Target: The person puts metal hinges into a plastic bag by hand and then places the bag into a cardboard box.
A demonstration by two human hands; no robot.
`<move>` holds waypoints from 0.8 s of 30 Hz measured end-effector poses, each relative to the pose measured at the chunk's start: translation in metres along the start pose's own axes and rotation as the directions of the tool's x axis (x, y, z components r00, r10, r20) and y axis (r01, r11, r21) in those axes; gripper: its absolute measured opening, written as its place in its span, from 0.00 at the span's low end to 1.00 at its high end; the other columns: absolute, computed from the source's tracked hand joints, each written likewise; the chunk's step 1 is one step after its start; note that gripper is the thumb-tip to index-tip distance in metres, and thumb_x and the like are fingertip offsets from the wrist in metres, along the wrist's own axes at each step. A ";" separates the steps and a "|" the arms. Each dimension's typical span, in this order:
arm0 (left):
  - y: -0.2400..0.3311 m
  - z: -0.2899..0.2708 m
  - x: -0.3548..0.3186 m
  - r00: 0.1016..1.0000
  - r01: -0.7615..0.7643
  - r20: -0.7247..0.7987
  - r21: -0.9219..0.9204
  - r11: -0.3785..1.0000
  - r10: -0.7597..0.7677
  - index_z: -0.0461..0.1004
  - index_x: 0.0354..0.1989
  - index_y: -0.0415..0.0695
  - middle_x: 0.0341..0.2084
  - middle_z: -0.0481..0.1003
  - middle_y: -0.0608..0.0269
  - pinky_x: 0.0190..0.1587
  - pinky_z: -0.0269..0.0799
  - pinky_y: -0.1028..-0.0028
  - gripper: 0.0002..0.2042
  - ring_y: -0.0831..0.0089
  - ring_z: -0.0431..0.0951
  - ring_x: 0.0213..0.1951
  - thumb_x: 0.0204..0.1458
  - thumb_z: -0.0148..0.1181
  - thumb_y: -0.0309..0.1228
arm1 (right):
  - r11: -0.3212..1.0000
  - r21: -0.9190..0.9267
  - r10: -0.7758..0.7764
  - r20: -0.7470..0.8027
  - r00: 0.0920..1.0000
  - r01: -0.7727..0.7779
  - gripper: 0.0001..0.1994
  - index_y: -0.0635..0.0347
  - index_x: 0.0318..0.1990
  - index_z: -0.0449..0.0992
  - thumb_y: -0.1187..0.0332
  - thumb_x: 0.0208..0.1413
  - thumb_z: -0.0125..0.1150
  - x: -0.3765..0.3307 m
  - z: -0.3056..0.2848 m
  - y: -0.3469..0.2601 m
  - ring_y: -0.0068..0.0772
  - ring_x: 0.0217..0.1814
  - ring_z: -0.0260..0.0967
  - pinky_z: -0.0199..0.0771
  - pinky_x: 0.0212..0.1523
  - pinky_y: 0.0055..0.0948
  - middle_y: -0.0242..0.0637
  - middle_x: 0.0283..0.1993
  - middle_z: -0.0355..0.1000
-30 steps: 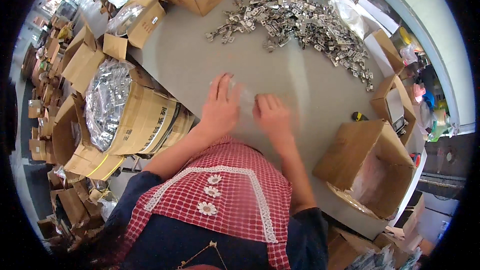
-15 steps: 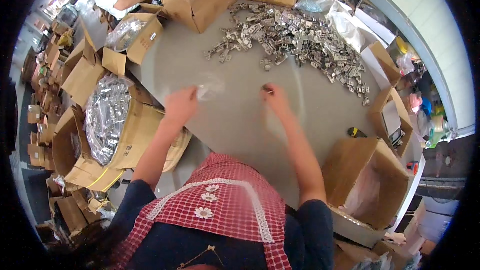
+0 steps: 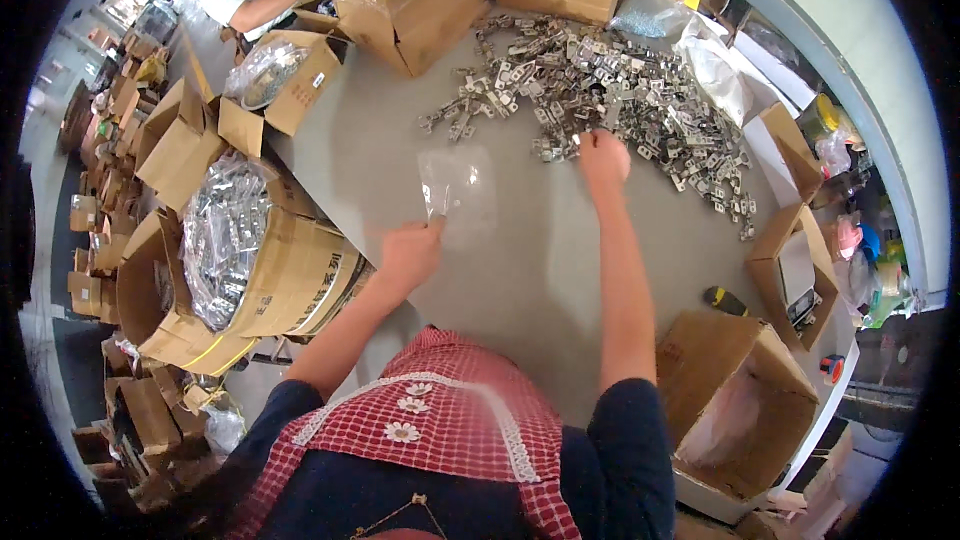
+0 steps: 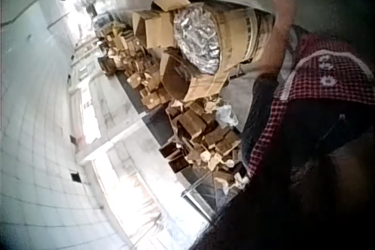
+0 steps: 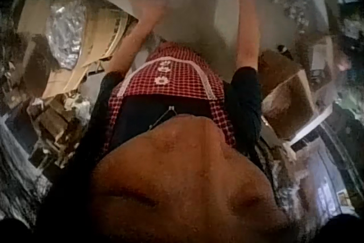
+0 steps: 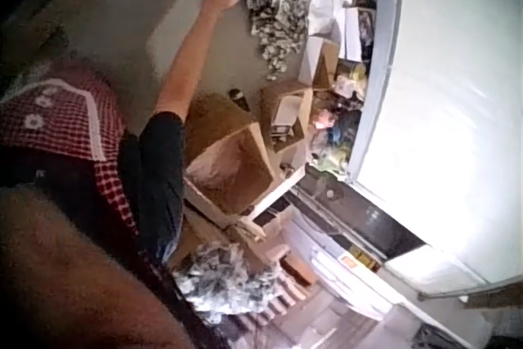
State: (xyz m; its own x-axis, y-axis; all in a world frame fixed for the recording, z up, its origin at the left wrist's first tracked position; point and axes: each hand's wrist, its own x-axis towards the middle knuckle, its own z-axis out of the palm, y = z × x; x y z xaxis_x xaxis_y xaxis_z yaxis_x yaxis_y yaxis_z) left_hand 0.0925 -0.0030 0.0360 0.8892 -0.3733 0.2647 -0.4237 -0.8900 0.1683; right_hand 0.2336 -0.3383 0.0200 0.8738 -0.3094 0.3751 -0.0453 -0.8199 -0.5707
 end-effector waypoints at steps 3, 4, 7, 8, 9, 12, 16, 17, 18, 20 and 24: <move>0.023 -0.012 0.004 0.962 0.139 0.235 0.032 0.990 -0.142 0.70 0.49 0.39 0.25 0.77 0.54 0.31 0.75 0.62 0.22 0.56 0.79 0.31 0.41 0.56 0.28 | 0.563 0.582 0.440 0.391 0.809 -0.587 0.11 0.61 0.22 0.73 0.63 0.50 0.57 -0.048 -0.043 -0.010 0.28 0.18 0.65 0.61 0.17 0.31 0.35 0.20 0.69; 0.026 -0.009 0.005 0.957 0.146 0.251 0.026 0.989 -0.147 0.70 0.49 0.39 0.25 0.77 0.54 0.31 0.75 0.62 0.22 0.56 0.79 0.31 0.41 0.56 0.28 | 0.428 0.637 0.422 0.486 0.765 -0.641 0.09 0.59 0.22 0.72 0.65 0.49 0.58 -0.070 -0.057 -0.019 0.22 0.16 0.59 0.55 0.15 0.26 0.30 0.18 0.65; 0.033 0.003 0.009 0.927 0.193 0.322 0.033 0.981 -0.193 0.68 0.50 0.36 0.25 0.77 0.53 0.31 0.75 0.61 0.23 0.56 0.79 0.31 0.41 0.56 0.27 | 0.295 0.478 0.265 0.791 0.552 -0.827 0.08 0.57 0.21 0.71 0.67 0.47 0.60 -0.124 -0.091 -0.045 0.16 0.14 0.53 0.50 0.13 0.22 0.26 0.16 0.61; 0.034 0.007 0.011 0.954 0.156 0.260 -0.008 0.988 -0.149 0.69 0.47 0.38 0.25 0.76 0.54 0.29 0.74 0.60 0.19 0.56 0.78 0.30 0.45 0.54 0.28 | 0.266 0.427 0.191 0.855 0.482 -0.864 0.08 0.57 0.21 0.70 0.68 0.48 0.60 -0.139 -0.092 -0.051 0.16 0.14 0.53 0.50 0.13 0.21 0.26 0.16 0.60; 0.036 0.011 0.009 0.975 0.119 0.196 -0.047 0.992 -0.108 0.69 0.45 0.40 0.25 0.76 0.54 0.27 0.73 0.59 0.15 0.55 0.78 0.29 0.48 0.53 0.30 | 0.242 0.371 0.112 0.907 0.405 -0.897 0.08 0.58 0.21 0.70 0.68 0.49 0.59 -0.151 -0.093 -0.055 0.16 0.14 0.52 0.51 0.14 0.20 0.26 0.16 0.60; 0.048 0.012 0.012 0.992 -0.009 0.129 -0.018 1.000 0.011 0.70 0.47 0.40 0.25 0.76 0.55 0.28 0.74 0.61 0.17 0.57 0.79 0.29 0.47 0.54 0.30 | 0.193 0.398 0.077 0.905 0.419 -0.897 0.09 0.59 0.21 0.70 0.68 0.50 0.59 -0.171 -0.087 -0.055 0.16 0.14 0.52 0.51 0.14 0.20 0.25 0.16 0.59; 0.066 0.007 0.005 0.977 -0.066 0.207 0.076 0.995 0.049 0.69 0.51 0.35 0.24 0.76 0.56 0.31 0.74 0.60 0.23 0.58 0.78 0.29 0.43 0.56 0.29 | 0.192 0.515 0.216 0.808 0.548 -0.835 0.07 0.60 0.24 0.72 0.70 0.52 0.58 -0.187 -0.077 -0.048 0.14 0.13 0.50 0.49 0.14 0.20 0.26 0.16 0.60; 0.067 0.014 -0.001 0.974 -0.133 0.188 0.041 0.990 0.123 0.69 0.51 0.36 0.24 0.76 0.56 0.30 0.74 0.62 0.23 0.59 0.78 0.29 0.43 0.56 0.30 | 0.212 0.534 0.238 0.784 0.573 -0.819 0.08 0.60 0.24 0.72 0.69 0.52 0.58 -0.191 -0.075 -0.046 0.14 0.14 0.51 0.49 0.14 0.19 0.25 0.16 0.60; 0.069 0.021 -0.008 0.966 -0.200 0.167 0.007 0.980 0.196 0.69 0.52 0.37 0.25 0.76 0.56 0.29 0.74 0.64 0.23 0.60 0.78 0.29 0.44 0.56 0.30 | 0.233 0.551 0.259 0.759 0.597 -0.802 0.08 0.60 0.24 0.73 0.69 0.53 0.58 -0.194 -0.074 -0.046 0.14 0.14 0.51 0.49 0.15 0.19 0.25 0.17 0.61; 0.088 0.023 -0.015 0.967 -0.199 0.156 -0.029 0.980 0.201 0.69 0.54 0.38 0.25 0.76 0.55 0.29 0.74 0.64 0.25 0.60 0.78 0.29 0.43 0.56 0.30 | 0.239 0.572 0.291 0.729 0.620 -0.785 0.07 0.60 0.25 0.74 0.68 0.52 0.58 -0.204 -0.070 -0.053 0.14 0.16 0.52 0.50 0.15 0.19 0.24 0.18 0.61; 0.112 0.029 -0.013 0.973 -0.220 0.011 -0.256 0.941 0.231 0.64 0.60 0.39 0.25 0.76 0.54 0.29 0.74 0.63 0.29 0.59 0.79 0.29 0.45 0.54 0.30 | 0.159 0.636 0.301 0.697 0.651 -0.755 0.08 0.60 0.26 0.76 0.67 0.53 0.58 -0.215 -0.054 -0.048 0.14 0.19 0.56 0.54 0.18 0.20 0.23 0.21 0.64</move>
State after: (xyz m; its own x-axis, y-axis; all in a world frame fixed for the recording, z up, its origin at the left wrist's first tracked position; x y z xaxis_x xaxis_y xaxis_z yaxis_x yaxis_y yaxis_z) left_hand 0.0385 -0.1050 0.0239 0.7692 -0.5716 0.2855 -0.6390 -0.6886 0.3429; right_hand 0.0217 -0.2585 0.0067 0.8925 -0.1126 -0.4368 -0.3587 0.4101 -0.8385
